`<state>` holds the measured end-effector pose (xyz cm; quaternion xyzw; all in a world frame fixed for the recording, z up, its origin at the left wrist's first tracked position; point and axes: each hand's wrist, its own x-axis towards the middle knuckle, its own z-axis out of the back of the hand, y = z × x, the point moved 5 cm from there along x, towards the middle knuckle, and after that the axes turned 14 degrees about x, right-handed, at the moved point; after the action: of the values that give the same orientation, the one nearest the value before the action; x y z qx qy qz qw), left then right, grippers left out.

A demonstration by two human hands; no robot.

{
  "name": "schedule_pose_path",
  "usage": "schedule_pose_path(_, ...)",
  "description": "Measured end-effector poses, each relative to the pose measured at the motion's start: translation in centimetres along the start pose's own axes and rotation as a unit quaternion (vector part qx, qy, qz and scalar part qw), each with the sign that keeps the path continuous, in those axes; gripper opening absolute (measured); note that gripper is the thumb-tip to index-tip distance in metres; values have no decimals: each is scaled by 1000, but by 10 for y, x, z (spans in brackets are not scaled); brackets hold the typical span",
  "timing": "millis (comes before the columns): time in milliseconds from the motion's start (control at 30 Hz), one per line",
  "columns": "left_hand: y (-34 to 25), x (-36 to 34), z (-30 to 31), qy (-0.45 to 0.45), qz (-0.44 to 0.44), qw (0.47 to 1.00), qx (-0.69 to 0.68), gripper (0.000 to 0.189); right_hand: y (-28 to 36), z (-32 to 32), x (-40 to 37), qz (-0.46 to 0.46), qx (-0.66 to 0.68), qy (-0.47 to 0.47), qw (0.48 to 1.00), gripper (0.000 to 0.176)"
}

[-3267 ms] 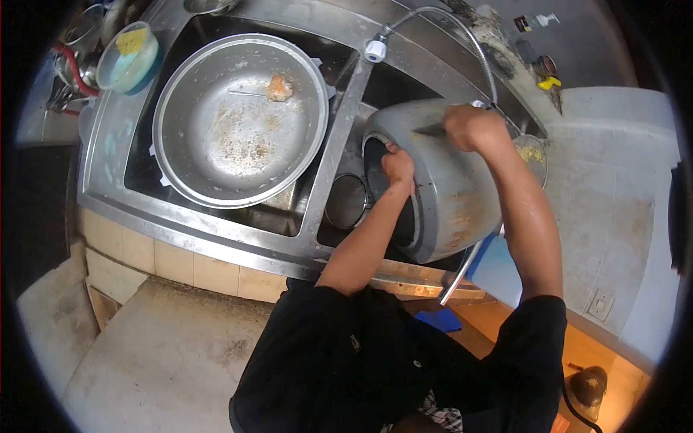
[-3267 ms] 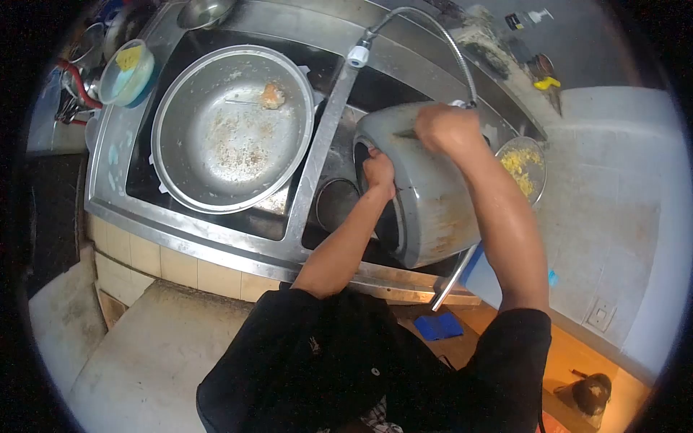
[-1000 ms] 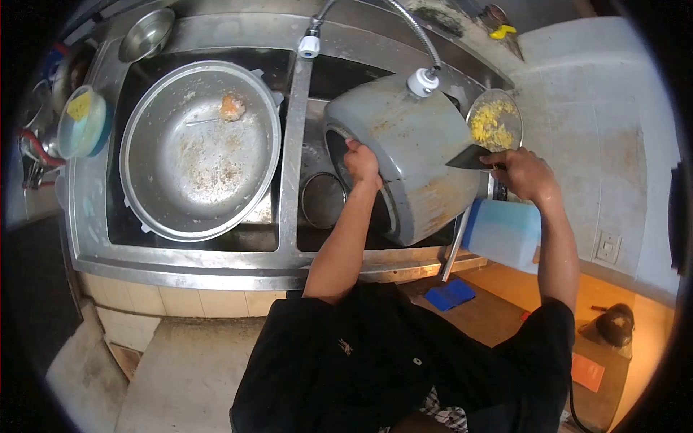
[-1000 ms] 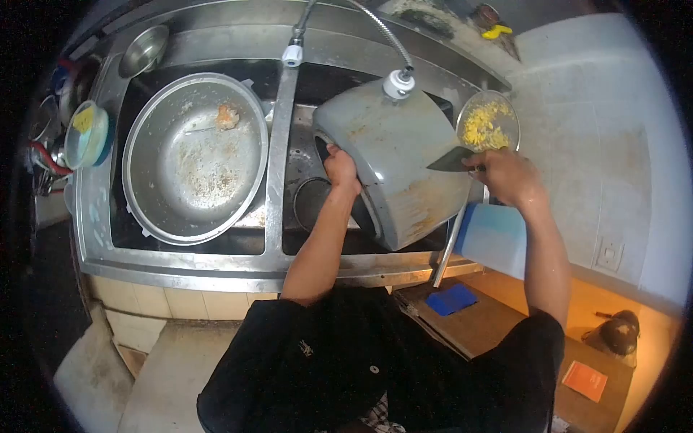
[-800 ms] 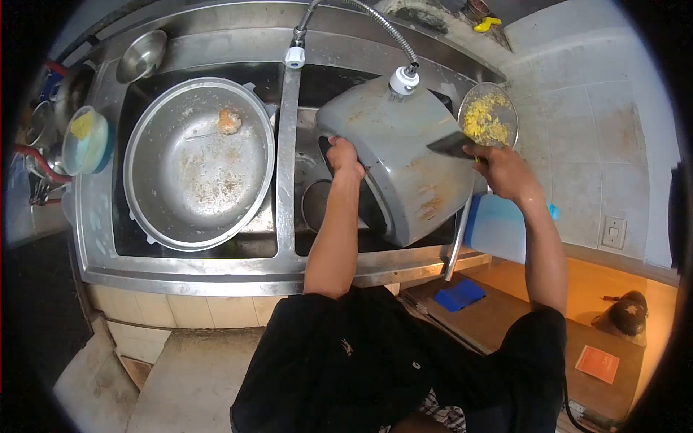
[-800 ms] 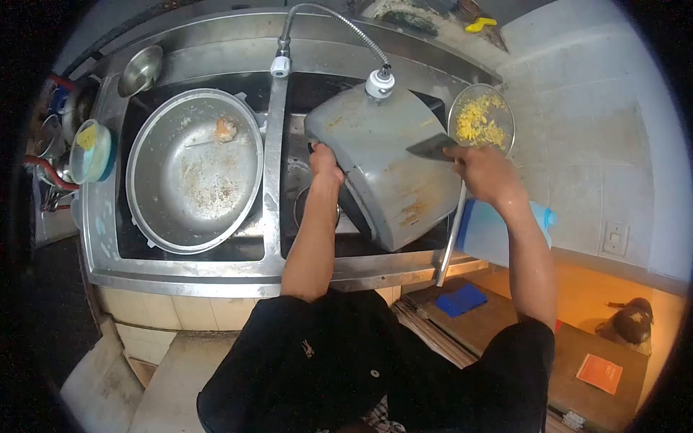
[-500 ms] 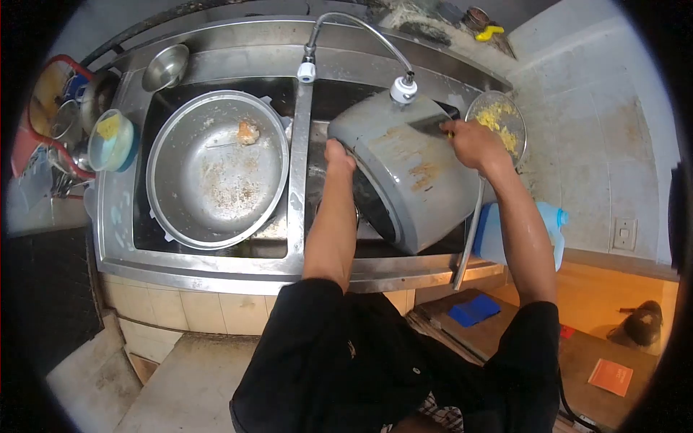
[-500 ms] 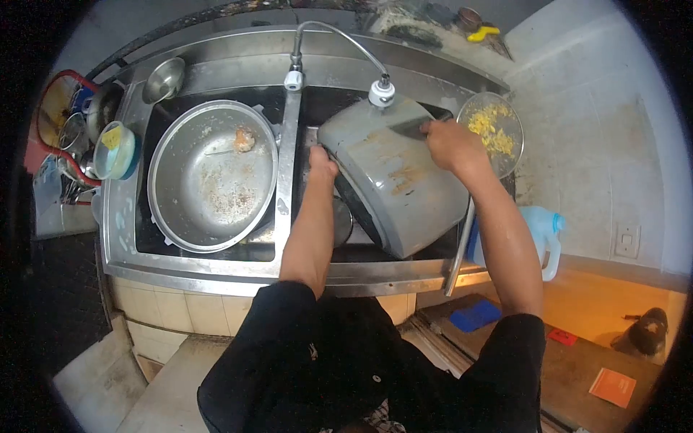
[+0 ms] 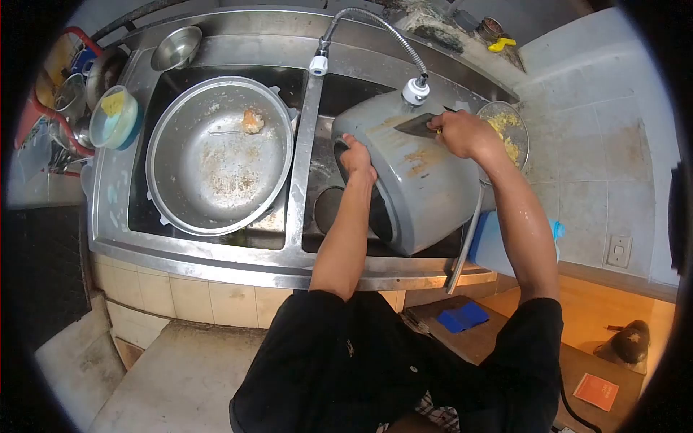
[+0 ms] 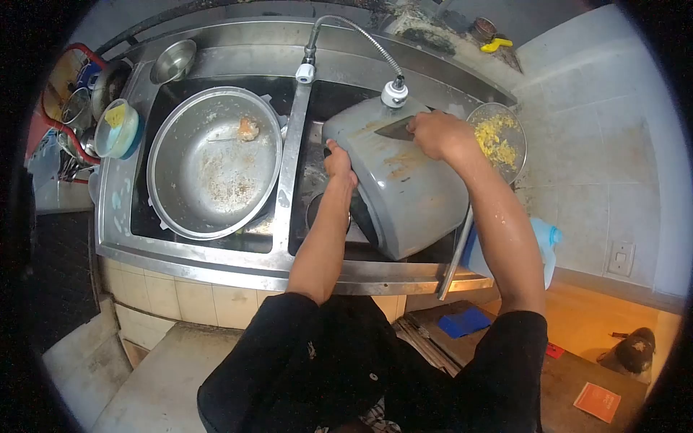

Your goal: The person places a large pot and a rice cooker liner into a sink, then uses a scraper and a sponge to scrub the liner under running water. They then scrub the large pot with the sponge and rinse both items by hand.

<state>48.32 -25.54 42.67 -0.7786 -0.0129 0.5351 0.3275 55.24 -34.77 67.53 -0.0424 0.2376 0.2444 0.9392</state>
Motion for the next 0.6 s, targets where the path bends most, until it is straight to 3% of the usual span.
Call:
schedule_pose_path(67, -3, 18, -1, 11, 2, 999, -39, 75, 0, 3, -16, 4, -59, 36, 998, 32)
schedule_pose_path(133, -3, 24, 3, -65, 20, 996, 52, 72, 4, 0, -20, 5, -115, 73, 991, 32)
schedule_pose_path(300, 7, 43, -8, 0, 50, 996, -78, 69, -16, -20, 17, -24, 22, -28, 999, 37)
schedule_pose_path(367, 0, 57, -8, -8, 49, 994, -102, 67, -7, -14, 2, -16, -9, -36, 999, 37)
schedule_pose_path(433, 0, 61, -6, -46, 65, 996, -43, 63, 3, -11, -31, -35, -68, 59, 995, 36)
schedule_pose_path(500, -4, 66, -3, -44, 62, 997, -19, 59, 7, -11, -30, -54, -57, 50, 996, 36)
schedule_pose_path(567, -5, 76, -6, -37, 59, 998, 4, 55, -6, -18, 10, -48, 1, -18, 999, 35)
schedule_pose_path(600, 1, 90, -12, -5, 49, 997, -63, 50, -11, -23, 27, -13, -13, -59, 998, 33)
